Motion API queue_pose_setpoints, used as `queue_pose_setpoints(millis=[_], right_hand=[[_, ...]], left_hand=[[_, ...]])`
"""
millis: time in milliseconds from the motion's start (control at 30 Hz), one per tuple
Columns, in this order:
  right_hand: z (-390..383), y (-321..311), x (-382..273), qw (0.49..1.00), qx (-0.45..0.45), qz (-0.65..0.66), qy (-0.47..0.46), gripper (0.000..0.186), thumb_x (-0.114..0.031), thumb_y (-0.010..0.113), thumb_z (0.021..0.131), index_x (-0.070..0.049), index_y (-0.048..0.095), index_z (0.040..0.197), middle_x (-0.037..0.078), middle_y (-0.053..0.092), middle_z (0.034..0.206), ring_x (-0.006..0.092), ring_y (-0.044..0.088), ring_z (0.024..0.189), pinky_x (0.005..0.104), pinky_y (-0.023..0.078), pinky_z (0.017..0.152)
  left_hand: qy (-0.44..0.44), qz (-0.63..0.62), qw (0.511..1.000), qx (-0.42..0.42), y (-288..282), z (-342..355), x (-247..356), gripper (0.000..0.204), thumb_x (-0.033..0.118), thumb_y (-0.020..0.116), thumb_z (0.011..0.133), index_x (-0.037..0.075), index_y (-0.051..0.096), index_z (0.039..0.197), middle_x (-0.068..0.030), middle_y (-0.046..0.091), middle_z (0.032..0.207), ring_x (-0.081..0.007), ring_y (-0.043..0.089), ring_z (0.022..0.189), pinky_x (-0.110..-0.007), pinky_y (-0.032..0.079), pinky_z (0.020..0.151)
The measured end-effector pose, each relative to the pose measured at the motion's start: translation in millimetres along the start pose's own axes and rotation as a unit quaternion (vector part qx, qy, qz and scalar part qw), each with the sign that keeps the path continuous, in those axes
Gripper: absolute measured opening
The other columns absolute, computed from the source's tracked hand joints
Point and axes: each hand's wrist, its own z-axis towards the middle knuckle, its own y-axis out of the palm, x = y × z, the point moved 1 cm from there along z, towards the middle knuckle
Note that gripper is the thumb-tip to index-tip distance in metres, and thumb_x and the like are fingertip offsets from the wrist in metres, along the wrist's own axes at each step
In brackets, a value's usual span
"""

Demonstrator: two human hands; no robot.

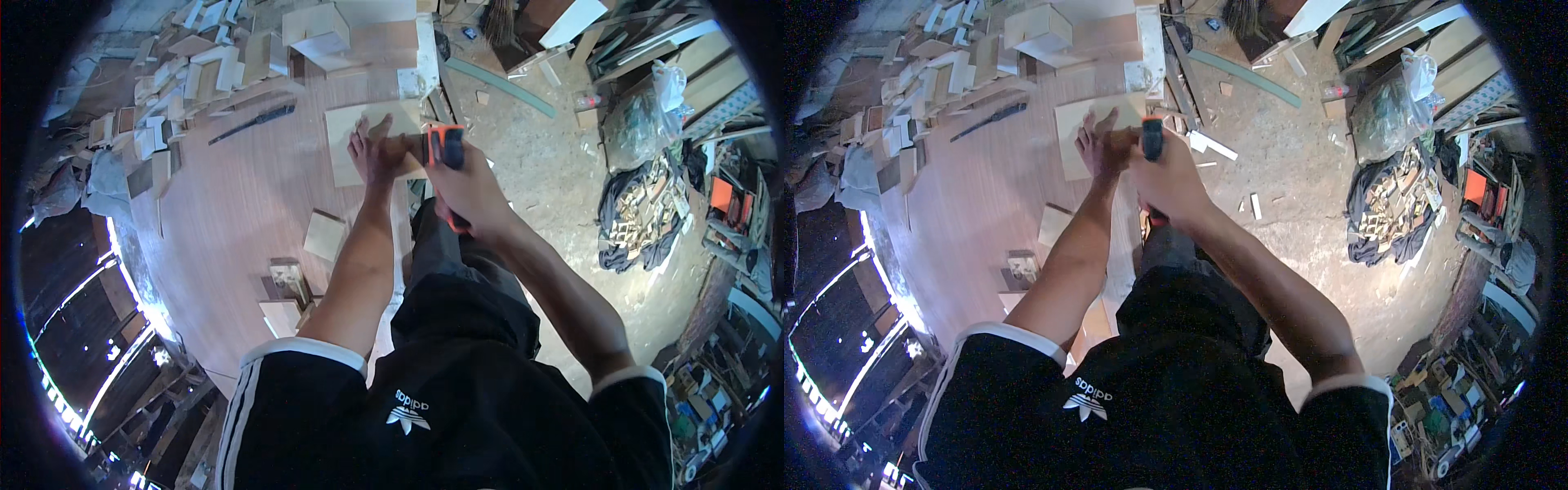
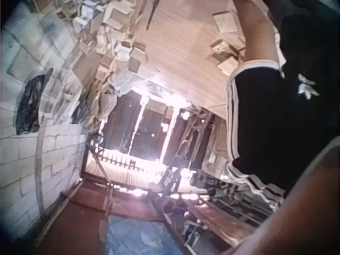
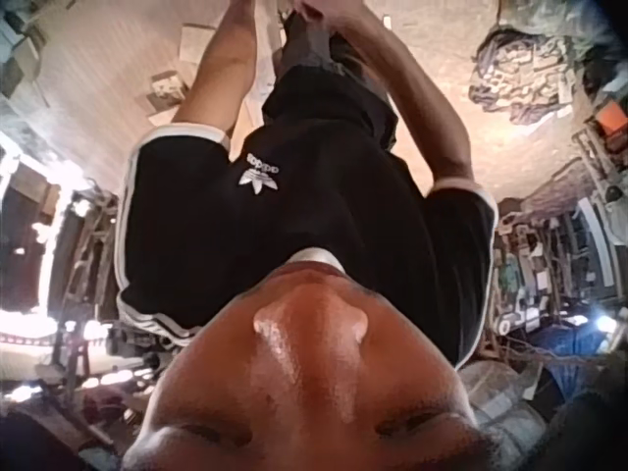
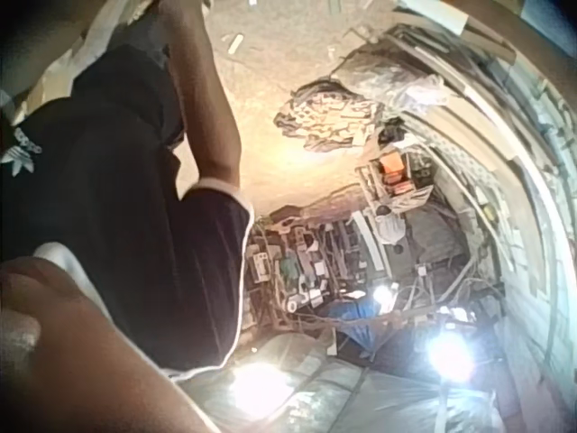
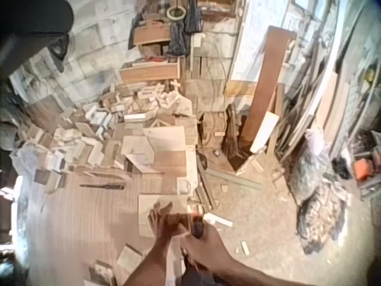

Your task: Sawing a piece of wood as part of a construction task.

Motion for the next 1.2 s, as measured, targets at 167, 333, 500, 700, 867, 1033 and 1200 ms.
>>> queue_pose_setpoints(millis=[167,333,500,700,867,1033,1200], right_hand=[[4.7,-11.7,27.3,1.0,-0.002,0.005,-0.007,0.013,-0.002,0.048,0.081,0.0,0.051,0.094,0.005,0.051,0.058,0.0133,0.05,0.04,0.0302,0.037,0.034],[91.6,-10.0,62.3,0.994,0.041,-0.097,0.01,0.011,-0.003,0.049,0.079,0.0,0.051,0.09,0.005,0.051,0.057,0.015,0.051,0.039,0.0322,0.039,0.035],[22.1,-8.3,29.7,1.0,0.017,-0.026,0.007,0.01,-0.003,0.05,0.079,0.0,0.052,0.089,0.006,0.05,0.059,0.0149,0.05,0.04,0.0323,0.039,0.036],[43.0,-20.7,36.2,0.996,0.028,-0.073,0.033,0.008,-0.004,0.052,0.081,-0.001,0.054,0.088,0.005,0.05,0.059,0.0134,0.05,0.042,0.0296,0.038,0.036],[94.3,-8.1,74.8,0.996,0.043,-0.071,-0.017,0.004,-0.006,0.05,0.082,-0.004,0.048,0.083,0.006,0.049,0.055,0.0151,0.05,0.039,0.0307,0.037,0.035],[47.0,-3.3,59.8,0.997,0.05,-0.052,-0.004,0.011,-0.009,0.058,0.08,-0.002,0.052,0.086,0.006,0.052,0.06,0.0162,0.051,0.039,0.0322,0.038,0.035],[89.2,-17.2,59.4,0.997,0.024,-0.07,0.031,0.007,-0.007,0.057,0.079,-0.003,0.05,0.081,0.007,0.052,0.06,0.017,0.052,0.042,0.034,0.039,0.036]], left_hand=[[-0.019,-0.004,0.999,-0.026,2.3,-0.7,8.7,0.056,0.046,0.07,0.072,0.032,0.059,0.125,-0.0111,0.043,0.135,-0.0322,0.04,0.124,-0.047,0.031,0.102],[0.018,0.002,1.0,0.01,2.5,9.5,18.8,0.059,0.05,0.073,0.067,0.033,0.061,0.122,-0.011,0.045,0.135,-0.032,0.042,0.123,-0.046,0.034,0.102],[-0.017,0.011,1.0,-0.009,-2.4,-2.0,8.3,0.059,0.05,0.072,0.068,0.033,0.06,0.123,-0.0112,0.045,0.135,-0.032,0.041,0.125,-0.047,0.033,0.102],[-0.007,-0.01,1.0,-0.012,3.4,3.5,15.3,0.06,0.047,0.073,0.068,0.033,0.059,0.124,-0.0119,0.044,0.136,-0.0322,0.041,0.125,-0.047,0.032,0.103],[-0.016,-0.004,1.0,-0.016,4.5,3.8,13.6,0.062,0.046,0.075,0.065,0.035,0.059,0.124,-0.0115,0.045,0.136,-0.0331,0.041,0.124,-0.048,0.032,0.103],[-0.005,-0.019,1.0,-0.004,-3.0,-6.8,4.3,0.064,0.047,0.077,0.063,0.036,0.058,0.124,-0.0121,0.045,0.136,-0.0361,0.041,0.123,-0.048,0.033,0.1],[-0.003,-0.028,1.0,-0.003,-1.2,3.9,14.4,0.062,0.044,0.075,0.067,0.036,0.057,0.126,-0.0132,0.043,0.137,-0.0376,0.043,0.121,-0.049,0.034,0.1]])
